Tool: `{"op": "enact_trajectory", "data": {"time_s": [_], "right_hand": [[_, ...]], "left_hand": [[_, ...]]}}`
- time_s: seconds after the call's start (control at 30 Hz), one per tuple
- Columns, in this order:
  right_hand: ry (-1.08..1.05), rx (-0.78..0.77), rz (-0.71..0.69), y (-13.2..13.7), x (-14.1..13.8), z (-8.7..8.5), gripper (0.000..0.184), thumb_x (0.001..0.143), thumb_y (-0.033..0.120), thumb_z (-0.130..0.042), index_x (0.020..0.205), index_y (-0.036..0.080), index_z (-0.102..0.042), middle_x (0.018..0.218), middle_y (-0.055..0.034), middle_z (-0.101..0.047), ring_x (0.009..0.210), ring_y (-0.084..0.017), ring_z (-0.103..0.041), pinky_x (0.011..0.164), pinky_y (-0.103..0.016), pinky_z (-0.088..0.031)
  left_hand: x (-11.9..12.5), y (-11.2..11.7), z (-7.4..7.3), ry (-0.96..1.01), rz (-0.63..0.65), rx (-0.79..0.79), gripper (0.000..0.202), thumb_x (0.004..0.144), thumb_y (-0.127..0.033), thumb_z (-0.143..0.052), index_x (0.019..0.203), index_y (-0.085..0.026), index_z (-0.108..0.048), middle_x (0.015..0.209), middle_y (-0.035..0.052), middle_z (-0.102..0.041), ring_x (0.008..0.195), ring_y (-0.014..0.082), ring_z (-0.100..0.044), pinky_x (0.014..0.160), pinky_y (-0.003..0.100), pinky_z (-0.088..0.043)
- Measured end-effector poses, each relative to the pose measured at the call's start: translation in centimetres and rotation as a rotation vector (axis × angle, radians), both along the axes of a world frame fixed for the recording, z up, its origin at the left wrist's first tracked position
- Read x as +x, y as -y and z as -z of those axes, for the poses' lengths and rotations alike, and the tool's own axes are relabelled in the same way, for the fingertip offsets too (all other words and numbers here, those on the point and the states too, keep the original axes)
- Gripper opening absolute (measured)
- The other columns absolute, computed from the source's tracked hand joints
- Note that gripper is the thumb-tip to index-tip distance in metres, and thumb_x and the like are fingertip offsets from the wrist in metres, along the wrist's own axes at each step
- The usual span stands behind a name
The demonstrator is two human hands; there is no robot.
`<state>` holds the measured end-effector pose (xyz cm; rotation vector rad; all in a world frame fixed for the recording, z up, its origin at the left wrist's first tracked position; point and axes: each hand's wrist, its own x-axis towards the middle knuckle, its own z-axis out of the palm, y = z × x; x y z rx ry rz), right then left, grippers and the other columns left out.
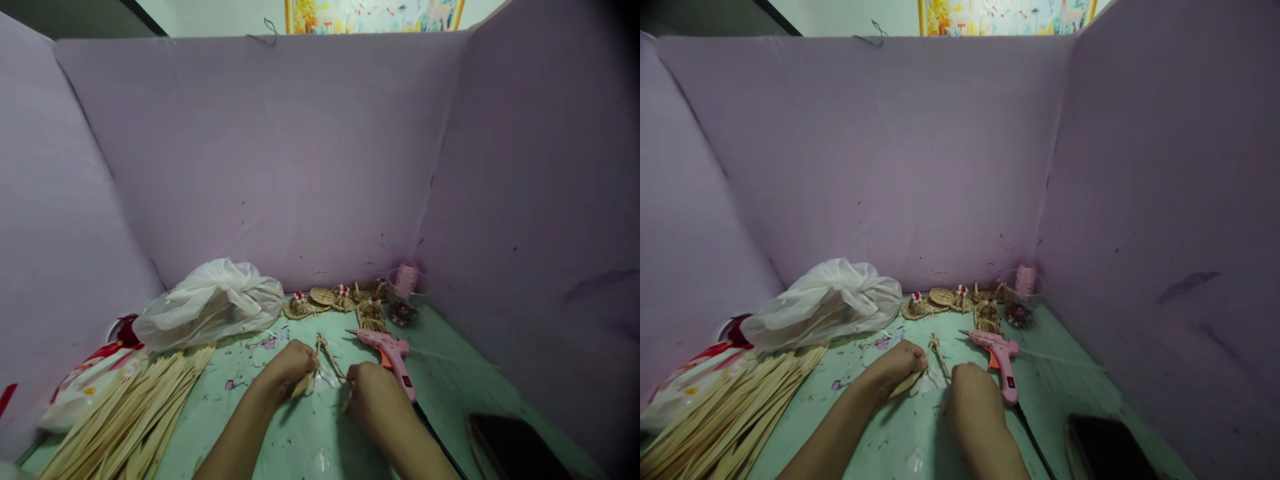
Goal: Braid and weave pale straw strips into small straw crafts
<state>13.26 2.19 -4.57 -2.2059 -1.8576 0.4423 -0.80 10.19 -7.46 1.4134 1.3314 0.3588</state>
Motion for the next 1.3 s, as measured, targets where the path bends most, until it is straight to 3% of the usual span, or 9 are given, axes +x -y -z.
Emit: {"op": "enact_trajectory", "data": {"time_s": [0.13, 0.27, 0.33, 0.5, 0.7, 0.83, 1.03, 1.17, 1.3], "right_hand": [[-0.410, 0.205, 0.093, -1.8, -1.2, -0.5, 0.036, 0.067, 0.004, -0.044, 0.096, 0.014, -0.062, 0.097, -0.0113, -0.063, 0.088, -0.021, -0.060, 0.074, -0.028, -0.043], [-1.047, -0.113, 0.243, -4.0, -3.0, 0.2, 0.025, 0.074, 0.010, -0.037, 0.088, 0.011, -0.058, 0.071, -0.0073, -0.063, 0.052, -0.014, -0.059, 0.047, -0.023, -0.045], [-1.195, -0.203, 0.256, -4.7, -3.7, 0.9, 0.021, 0.074, 0.008, -0.036, 0.080, 0.011, -0.056, 0.053, -0.0018, -0.056, 0.038, -0.011, -0.052, 0.039, -0.021, -0.042], [-1.234, -0.281, 0.266, -5.3, -4.0, 2.1, 0.018, 0.072, 0.009, -0.037, 0.061, 0.013, -0.050, 0.040, 0.0013, -0.046, 0.032, -0.009, -0.046, 0.034, -0.019, -0.039], [-1.214, -0.216, 0.277, -5.5, -3.3, 2.9, 0.020, 0.068, 0.013, -0.045, 0.048, 0.015, -0.044, 0.036, 0.0059, -0.038, 0.029, -0.004, -0.034, 0.034, -0.017, -0.038], [-1.148, -0.177, 0.291, -6.0, -3.2, 3.9, 0.018, 0.062, 0.013, -0.048, 0.045, 0.016, -0.042, 0.030, 0.0075, -0.032, 0.025, -0.005, -0.030, 0.028, -0.017, -0.028], [-1.112, -0.152, 0.251, -6.2, -3.2, 4.7, 0.013, 0.059, 0.014, -0.048, 0.047, 0.016, -0.046, 0.032, 0.0058, -0.040, 0.027, -0.006, -0.033, 0.031, -0.018, -0.027], [-1.119, -0.154, 0.207, -5.9, -3.0, 4.5, 0.014, 0.061, 0.015, -0.045, 0.047, 0.016, -0.046, 0.034, 0.0053, -0.041, 0.029, -0.006, -0.034, 0.033, -0.018, -0.028], [-1.104, -0.177, 0.177, -5.7, -3.0, 4.1, 0.013, 0.064, 0.016, -0.042, 0.051, 0.016, -0.047, 0.040, 0.0039, -0.047, 0.031, -0.006, -0.038, 0.034, -0.017, -0.029]], "left_hand": [[-0.5, -1.0, -0.2, 0.035, 0.042, -0.213, 0.012, 0.054, -0.019, -0.043, 0.047, -0.018, -0.033, 0.035, -0.0072, -0.027, 0.030, 0.0043, -0.018, 0.036, 0.020, -0.009], [-1.2, -2.1, 0.0, 0.195, 0.126, -0.399, 0.022, 0.054, -0.026, -0.048, 0.047, -0.019, -0.029, 0.035, -0.0085, -0.022, 0.028, 0.0029, -0.012, 0.033, 0.019, -0.003], [-1.4, -2.4, 0.1, 0.291, 0.165, -0.460, 0.025, 0.054, -0.028, -0.050, 0.047, -0.019, -0.028, 0.034, -0.0088, -0.021, 0.028, 0.0024, -0.010, 0.032, 0.019, -0.002], [-1.5, -2.3, -0.1, 0.309, 0.209, -0.474, 0.023, 0.052, -0.028, -0.048, 0.045, -0.019, -0.029, 0.033, -0.0085, -0.020, 0.027, 0.0023, -0.009, 0.031, 0.019, 0.000], [-1.6, -1.7, -0.2, 0.188, 0.226, -0.245, 0.016, 0.052, -0.025, -0.048, 0.048, -0.019, -0.034, 0.036, -0.0086, -0.025, 0.030, 0.0035, -0.016, 0.034, 0.019, -0.008], [-1.3, -1.3, -0.8, -0.064, 0.234, 0.042, 0.014, 0.052, -0.022, -0.049, 0.045, -0.017, -0.037, 0.037, -0.0076, -0.025, 0.035, 0.0042, -0.019, 0.039, 0.021, -0.014], [-0.7, 0.2, -2.4, -0.572, 0.033, 0.454, 0.008, 0.054, -0.019, -0.050, 0.050, -0.016, -0.055, 0.044, -0.0013, -0.040, 0.047, 0.0110, -0.038, 0.048, 0.023, -0.024], [-0.6, 0.5, -2.0, -0.517, 0.013, 0.444, 0.010, 0.053, -0.015, -0.048, 0.052, -0.016, -0.058, 0.046, 0.0013, -0.046, 0.049, 0.0130, -0.043, 0.050, 0.023, -0.026], [-0.1, -0.2, -0.5, -0.215, -0.011, 0.203, 0.014, 0.055, -0.013, -0.043, 0.053, -0.014, -0.057, 0.039, -0.0011, -0.044, 0.039, 0.0112, -0.040, 0.044, 0.022, -0.027]]}}
